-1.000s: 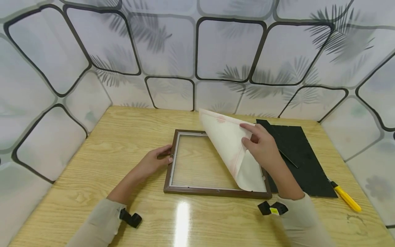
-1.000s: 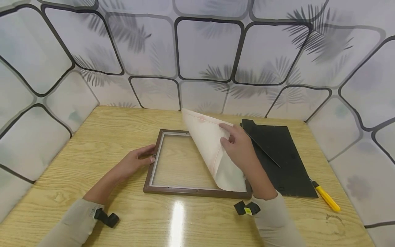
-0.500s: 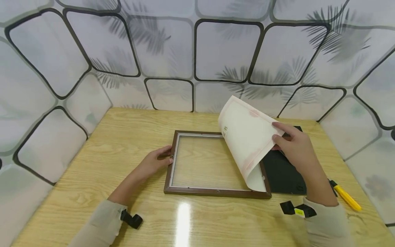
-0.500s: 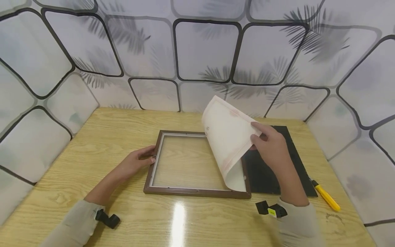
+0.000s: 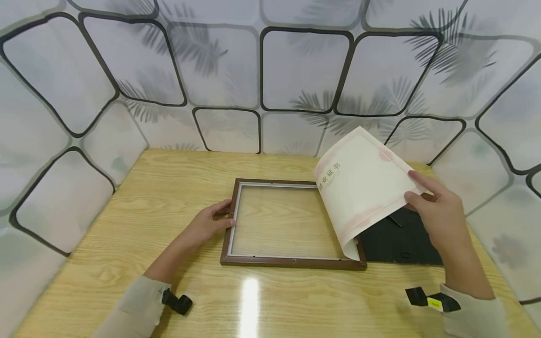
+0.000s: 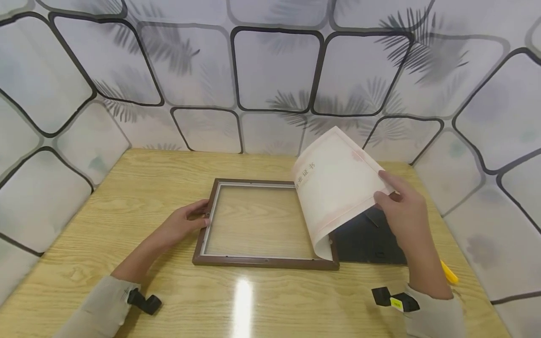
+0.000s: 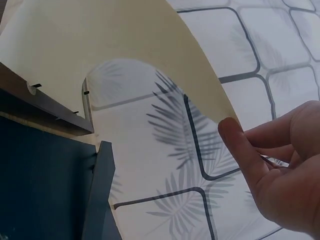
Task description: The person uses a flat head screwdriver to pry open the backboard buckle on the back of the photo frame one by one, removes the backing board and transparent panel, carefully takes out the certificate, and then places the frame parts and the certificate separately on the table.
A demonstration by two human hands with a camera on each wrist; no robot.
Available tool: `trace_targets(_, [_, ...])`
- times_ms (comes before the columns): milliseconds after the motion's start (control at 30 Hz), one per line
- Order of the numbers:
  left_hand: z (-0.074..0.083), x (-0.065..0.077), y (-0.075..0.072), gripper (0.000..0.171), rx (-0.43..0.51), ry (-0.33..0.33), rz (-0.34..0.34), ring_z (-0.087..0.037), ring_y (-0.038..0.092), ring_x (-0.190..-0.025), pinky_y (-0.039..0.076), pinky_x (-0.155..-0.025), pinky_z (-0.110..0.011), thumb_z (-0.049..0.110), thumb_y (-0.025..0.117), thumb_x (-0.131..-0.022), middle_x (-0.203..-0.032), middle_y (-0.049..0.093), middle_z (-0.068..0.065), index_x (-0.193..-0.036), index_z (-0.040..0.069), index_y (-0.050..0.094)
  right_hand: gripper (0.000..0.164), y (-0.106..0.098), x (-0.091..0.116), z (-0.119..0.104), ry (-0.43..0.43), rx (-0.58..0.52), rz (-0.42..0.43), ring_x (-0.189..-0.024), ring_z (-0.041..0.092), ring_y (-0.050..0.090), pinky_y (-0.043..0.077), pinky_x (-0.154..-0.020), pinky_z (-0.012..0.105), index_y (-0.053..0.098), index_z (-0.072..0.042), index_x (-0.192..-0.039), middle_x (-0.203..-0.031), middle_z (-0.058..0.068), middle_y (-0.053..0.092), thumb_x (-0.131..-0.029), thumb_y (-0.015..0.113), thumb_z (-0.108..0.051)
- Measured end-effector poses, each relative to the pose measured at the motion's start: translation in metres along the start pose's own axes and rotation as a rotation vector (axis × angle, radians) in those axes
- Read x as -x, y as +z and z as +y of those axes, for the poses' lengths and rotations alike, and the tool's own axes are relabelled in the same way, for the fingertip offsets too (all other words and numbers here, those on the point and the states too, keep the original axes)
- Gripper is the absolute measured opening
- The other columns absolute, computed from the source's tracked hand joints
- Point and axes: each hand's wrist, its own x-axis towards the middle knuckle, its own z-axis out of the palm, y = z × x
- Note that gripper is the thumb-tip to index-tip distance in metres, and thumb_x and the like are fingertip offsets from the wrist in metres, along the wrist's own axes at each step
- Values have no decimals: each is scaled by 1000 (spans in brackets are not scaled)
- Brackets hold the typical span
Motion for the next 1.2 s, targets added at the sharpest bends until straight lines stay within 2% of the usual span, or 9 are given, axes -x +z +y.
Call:
trace_targets(133, [2, 2, -2, 76, -1, 6, -13, -40, 38, -144, 38, -114, -54, 25, 67, -99, -156, 40, -22, -160, 7, 26, 54, -1, 1, -9, 4, -215, 28, -84, -6, 67, 54, -71, 9, 49, -4, -149, -154, 4, 44, -97, 64, -3])
trace_targets(267, [3, 6, -4, 75, -23, 3, -17, -41, 40, -142, 41, -111, -54, 22, 66, -99, -154, 41, -22, -160, 6, 25, 55, 3, -4, -27, -6, -318, 56, -82, -2, 67, 54, -73, 10, 51, -6, -148, -157, 10, 39, -95, 65, -1])
trace_targets(400, [3, 10, -5, 75, -78, -11, -13, -40, 43, -140, 42, -110, -55, 24, 65, -100, -153, 44, -22, -160, 5, 25, 58, 7, -12, -49, -15, -479, 72, -91, 4, 69, 57, -74, 15, 52, -5, -147, -159, 13, 34, -92, 69, 2])
trace_targets(567, [3, 16, -4, 74, -123, -21, -6, -41, 43, -140, 41, -110, -56, 26, 65, -100, -151, 45, -23, -160, 5, 26, 60, 17, -28, -73, -48, -627, 63, -97, 12, 70, 59, -75, 21, 56, -5, -144, -155, 14, 40, -88, 74, 3])
trace_targets(700, [5, 21, -2, 72, -138, -16, -3, -41, 44, -138, 42, -110, -56, 25, 65, -100, -150, 46, -23, -159, 4, 28, 57, 28, -39, -86, -92, -729, 23, -102, 18, 69, 60, -75, 25, 58, -1, -141, -150, 12, 44, -87, 72, 9])
trace_targets(900, [7, 27, 2, 70, -136, -11, -7, -40, 47, -136, 44, -109, -54, 22, 65, -99, -149, 49, -23, -158, 4, 31, 53, 40, -52, -98, -83, -853, 27, -104, 21, 66, 61, -74, 27, 62, 0, -136, -147, 11, 47, -86, 70, 14])
trace_targets(1100, [9, 32, 3, 70, -127, -5, -22, -40, 48, -135, 46, -106, -53, 22, 65, -100, -148, 49, -22, -158, 3, 31, 51, 45, -59, -98, -47, -1004, 98, -117, 25, 59, 61, -76, 28, 63, 0, -135, -142, 9, 48, -86, 67, 17])
trace_targets(1200, [9, 33, 2, 70, -123, -2, -28, -40, 48, -135, 48, -105, -51, 21, 64, -100, -149, 47, -23, -158, 3, 30, 51, 46, -62, -93, -45, -1096, 148, -117, 27, 61, 61, -77, 32, 63, 2, -134, -135, 12, 50, -86, 63, 20])
